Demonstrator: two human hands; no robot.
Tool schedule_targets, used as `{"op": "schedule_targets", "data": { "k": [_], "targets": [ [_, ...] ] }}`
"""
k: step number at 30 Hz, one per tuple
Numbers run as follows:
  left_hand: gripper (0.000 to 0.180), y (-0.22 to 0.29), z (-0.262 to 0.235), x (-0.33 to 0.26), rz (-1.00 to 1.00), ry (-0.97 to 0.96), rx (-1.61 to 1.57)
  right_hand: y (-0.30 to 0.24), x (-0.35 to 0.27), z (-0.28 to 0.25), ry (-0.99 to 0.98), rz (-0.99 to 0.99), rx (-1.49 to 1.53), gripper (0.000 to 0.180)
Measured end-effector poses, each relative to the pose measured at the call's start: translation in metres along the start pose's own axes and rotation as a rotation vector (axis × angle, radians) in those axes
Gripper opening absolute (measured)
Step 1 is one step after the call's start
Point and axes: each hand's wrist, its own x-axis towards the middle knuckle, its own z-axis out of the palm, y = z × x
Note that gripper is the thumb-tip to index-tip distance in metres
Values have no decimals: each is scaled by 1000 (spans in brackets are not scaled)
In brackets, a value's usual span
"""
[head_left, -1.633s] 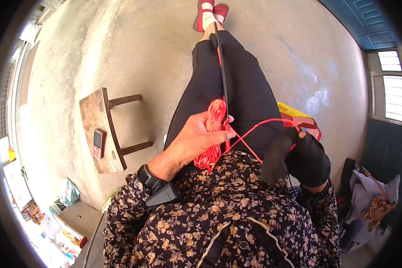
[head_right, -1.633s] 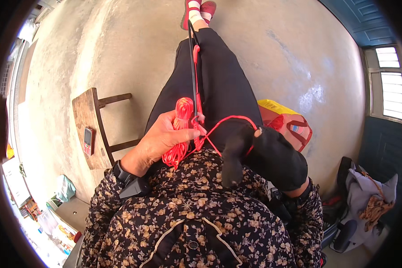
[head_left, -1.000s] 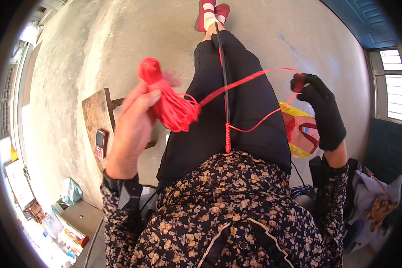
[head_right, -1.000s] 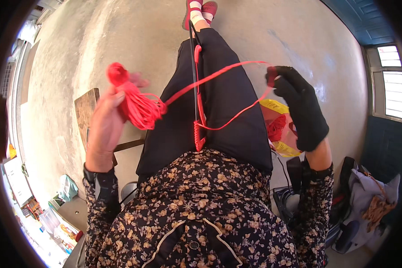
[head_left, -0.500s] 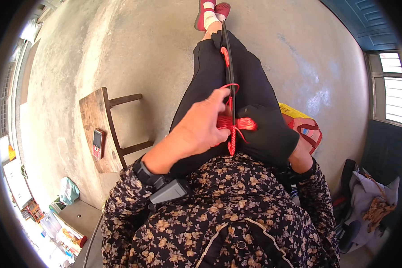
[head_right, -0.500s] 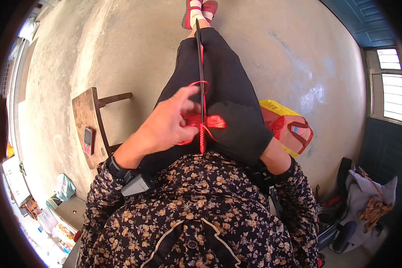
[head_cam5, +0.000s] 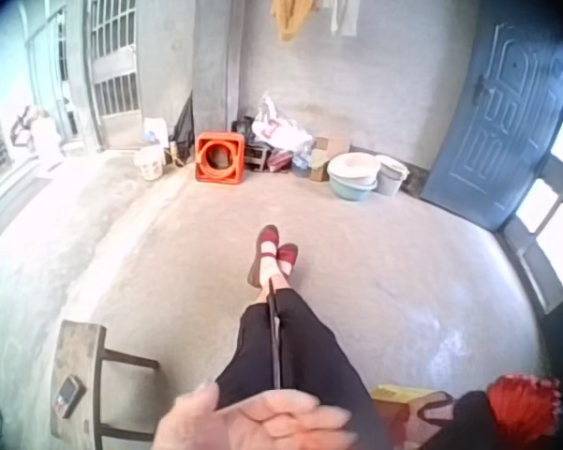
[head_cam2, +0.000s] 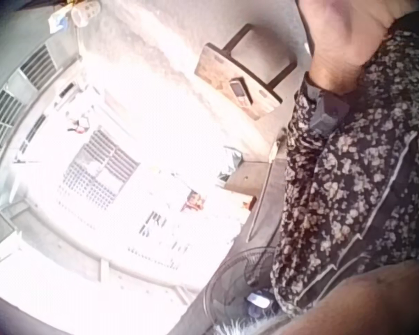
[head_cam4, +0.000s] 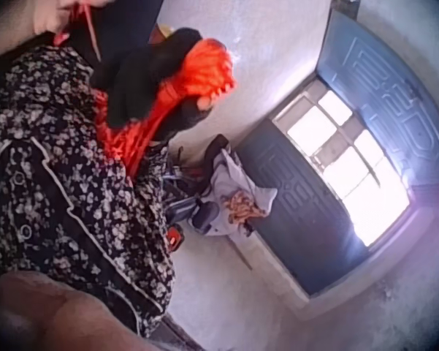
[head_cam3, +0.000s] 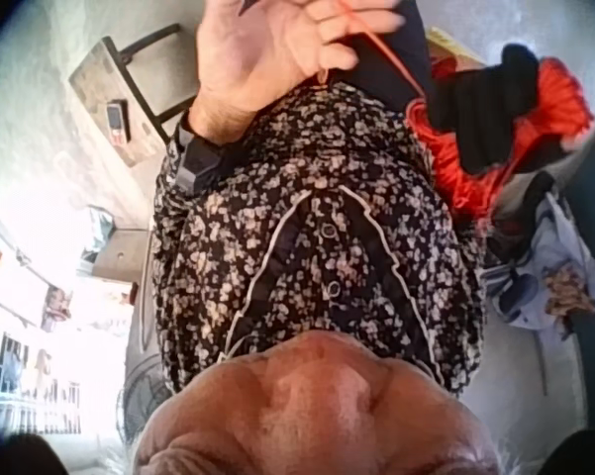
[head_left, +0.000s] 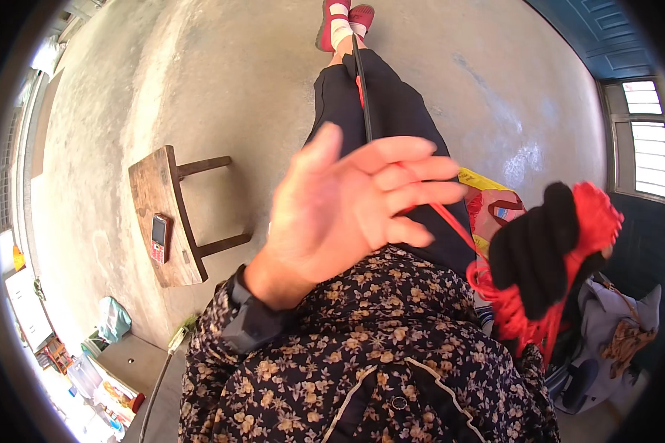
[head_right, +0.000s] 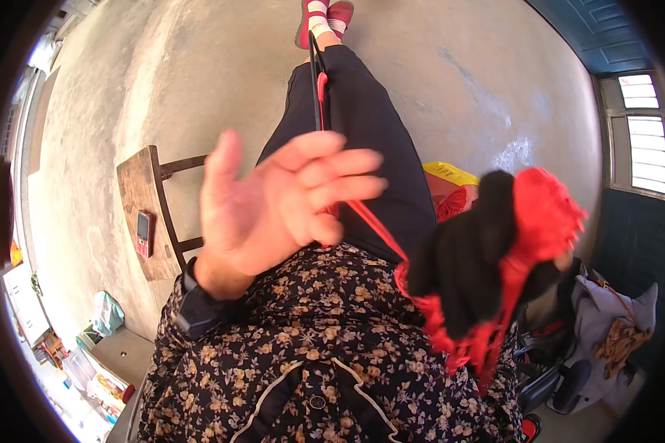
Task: The person is weaving red plastic cord onto a black furniture frame.
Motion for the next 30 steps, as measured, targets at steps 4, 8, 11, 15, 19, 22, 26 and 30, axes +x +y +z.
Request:
{"op": "schedule_targets", "data": {
  "k": [4, 8, 11, 15, 19, 22, 26, 30],
  "targets": [
    [52, 26, -16, -48, 69, 213, 84, 28, -13, -9, 392, -148, -237, 31],
    [40, 30, -22, -93, -28, 367, 337, 79, -15, -35, 574, 464, -688, 25],
    [36, 25, -22, -110, -83, 541, 439, 99, -4, -41, 453, 620, -650, 28],
    [22, 24, -32, -101, -15, 622, 735, 105, 9, -37, 314, 707, -826, 31],
    [19, 25, -36, -87, -17, 640, 878, 108, 10, -36, 387, 798, -787, 35],
    [26, 26, -28, -87, 153, 541, 619, 112, 7, -38, 367, 709, -902, 42],
    [33, 31, -20, -94, -70, 502, 319, 113, 6, -37, 374, 673, -894, 46],
    [41, 51, -13, -112, -111, 448, 466, 111, 4, -36, 351, 705, -1018, 49]
  ]
}}
